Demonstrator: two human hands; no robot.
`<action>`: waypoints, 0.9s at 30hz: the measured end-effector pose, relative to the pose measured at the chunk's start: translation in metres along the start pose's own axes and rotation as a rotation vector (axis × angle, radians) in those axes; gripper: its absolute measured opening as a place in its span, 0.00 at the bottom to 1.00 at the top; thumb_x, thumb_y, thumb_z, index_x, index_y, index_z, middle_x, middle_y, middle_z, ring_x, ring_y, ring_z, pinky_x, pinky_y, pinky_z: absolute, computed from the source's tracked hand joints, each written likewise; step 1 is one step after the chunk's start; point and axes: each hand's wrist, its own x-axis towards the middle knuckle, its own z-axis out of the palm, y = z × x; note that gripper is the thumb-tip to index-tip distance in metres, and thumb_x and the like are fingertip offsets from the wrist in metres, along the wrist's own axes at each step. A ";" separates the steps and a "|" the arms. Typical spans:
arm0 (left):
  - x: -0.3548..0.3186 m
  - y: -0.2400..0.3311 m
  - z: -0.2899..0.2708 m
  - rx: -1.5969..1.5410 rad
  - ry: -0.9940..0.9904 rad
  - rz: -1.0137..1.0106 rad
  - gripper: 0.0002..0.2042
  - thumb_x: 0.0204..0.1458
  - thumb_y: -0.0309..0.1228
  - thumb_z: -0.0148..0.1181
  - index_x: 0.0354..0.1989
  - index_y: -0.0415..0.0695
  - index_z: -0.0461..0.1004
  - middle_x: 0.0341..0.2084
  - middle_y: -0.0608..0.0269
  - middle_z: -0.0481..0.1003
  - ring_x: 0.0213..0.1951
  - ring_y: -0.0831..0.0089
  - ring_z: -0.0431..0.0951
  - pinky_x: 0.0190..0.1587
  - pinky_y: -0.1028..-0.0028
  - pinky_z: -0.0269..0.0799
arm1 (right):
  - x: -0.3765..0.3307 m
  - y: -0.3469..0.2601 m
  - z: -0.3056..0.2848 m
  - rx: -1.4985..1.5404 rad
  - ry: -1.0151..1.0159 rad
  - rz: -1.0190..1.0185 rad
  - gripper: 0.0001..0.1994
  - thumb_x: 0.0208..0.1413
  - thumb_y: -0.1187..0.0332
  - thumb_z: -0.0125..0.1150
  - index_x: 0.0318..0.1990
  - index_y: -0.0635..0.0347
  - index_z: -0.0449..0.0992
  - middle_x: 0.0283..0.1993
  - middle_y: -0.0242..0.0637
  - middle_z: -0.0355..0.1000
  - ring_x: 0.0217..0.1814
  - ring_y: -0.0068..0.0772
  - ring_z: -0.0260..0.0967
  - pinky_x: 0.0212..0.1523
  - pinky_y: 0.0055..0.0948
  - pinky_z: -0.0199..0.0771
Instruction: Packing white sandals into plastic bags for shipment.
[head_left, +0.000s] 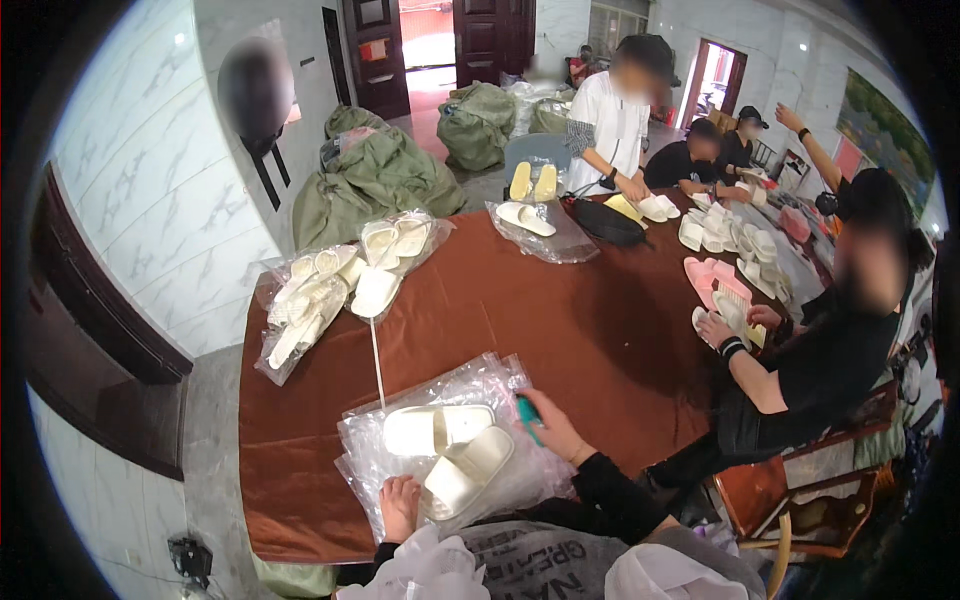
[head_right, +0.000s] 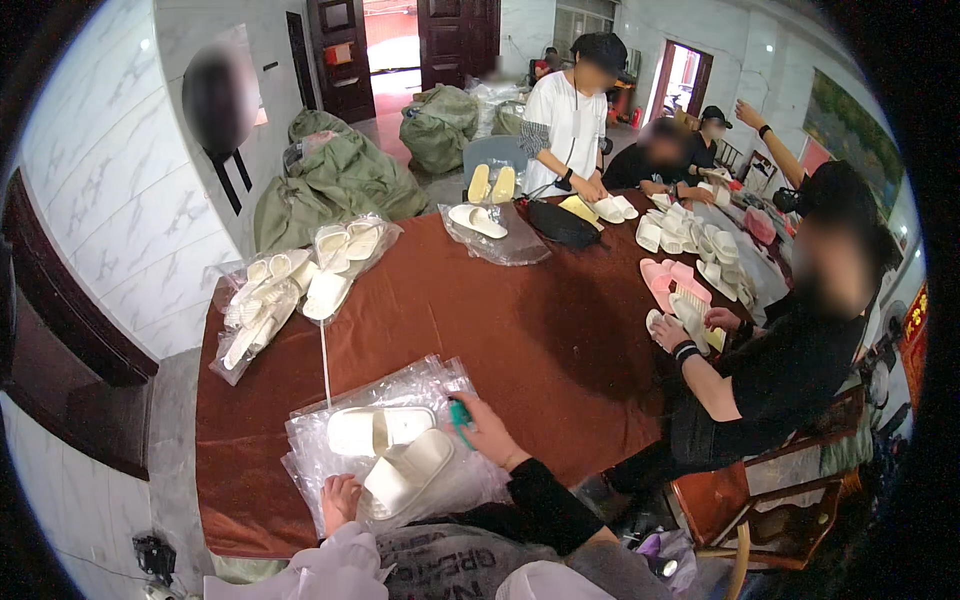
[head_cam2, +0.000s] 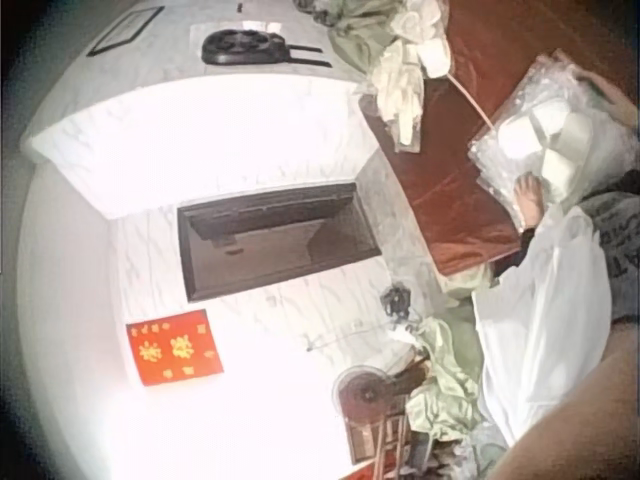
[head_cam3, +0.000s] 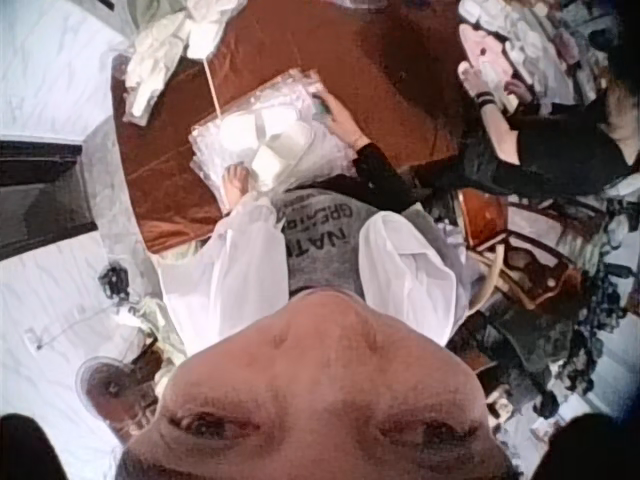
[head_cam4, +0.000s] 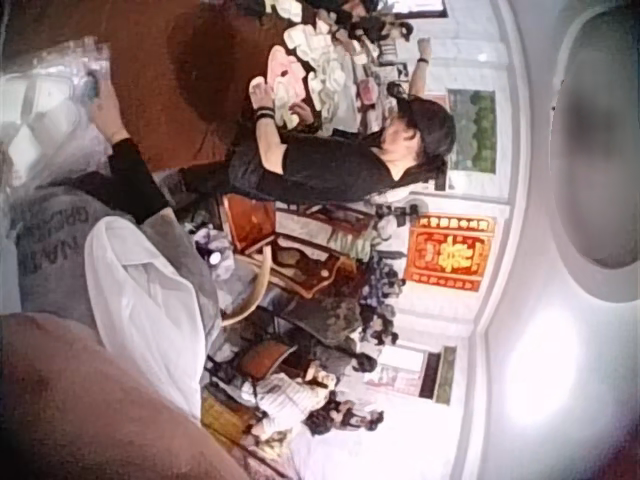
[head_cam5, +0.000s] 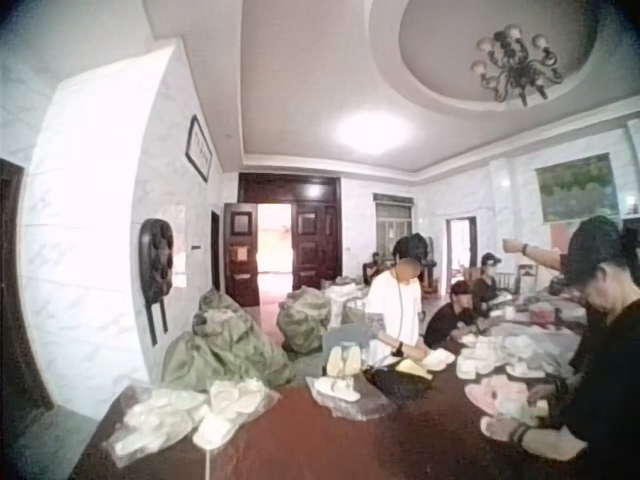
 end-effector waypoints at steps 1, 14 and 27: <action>0.002 0.000 -0.003 -0.063 0.012 0.041 0.06 0.46 0.25 0.60 0.34 0.43 0.73 0.43 0.57 0.75 0.48 0.54 0.70 0.49 0.57 0.66 | 0.001 -0.019 0.008 0.031 -0.132 0.037 0.26 0.55 0.66 0.63 0.61 0.58 0.64 0.57 0.44 0.66 0.56 0.41 0.66 0.55 0.37 0.67; -0.001 0.002 -0.013 -0.033 0.066 -0.011 0.03 0.48 0.21 0.56 0.32 0.40 0.71 0.36 0.51 0.72 0.41 0.51 0.71 0.46 0.59 0.68 | -0.024 -0.010 0.088 -0.429 -0.768 -0.192 0.30 0.48 0.60 0.62 0.61 0.49 0.63 0.45 0.46 0.71 0.47 0.50 0.69 0.47 0.43 0.71; 0.029 0.024 -0.055 -0.152 0.225 -0.112 0.05 0.48 0.20 0.59 0.33 0.39 0.71 0.31 0.55 0.72 0.38 0.55 0.72 0.42 0.62 0.68 | 0.007 -0.073 0.086 -0.523 -0.670 -0.394 0.25 0.43 0.59 0.65 0.51 0.56 0.72 0.36 0.42 0.71 0.43 0.42 0.72 0.40 0.37 0.75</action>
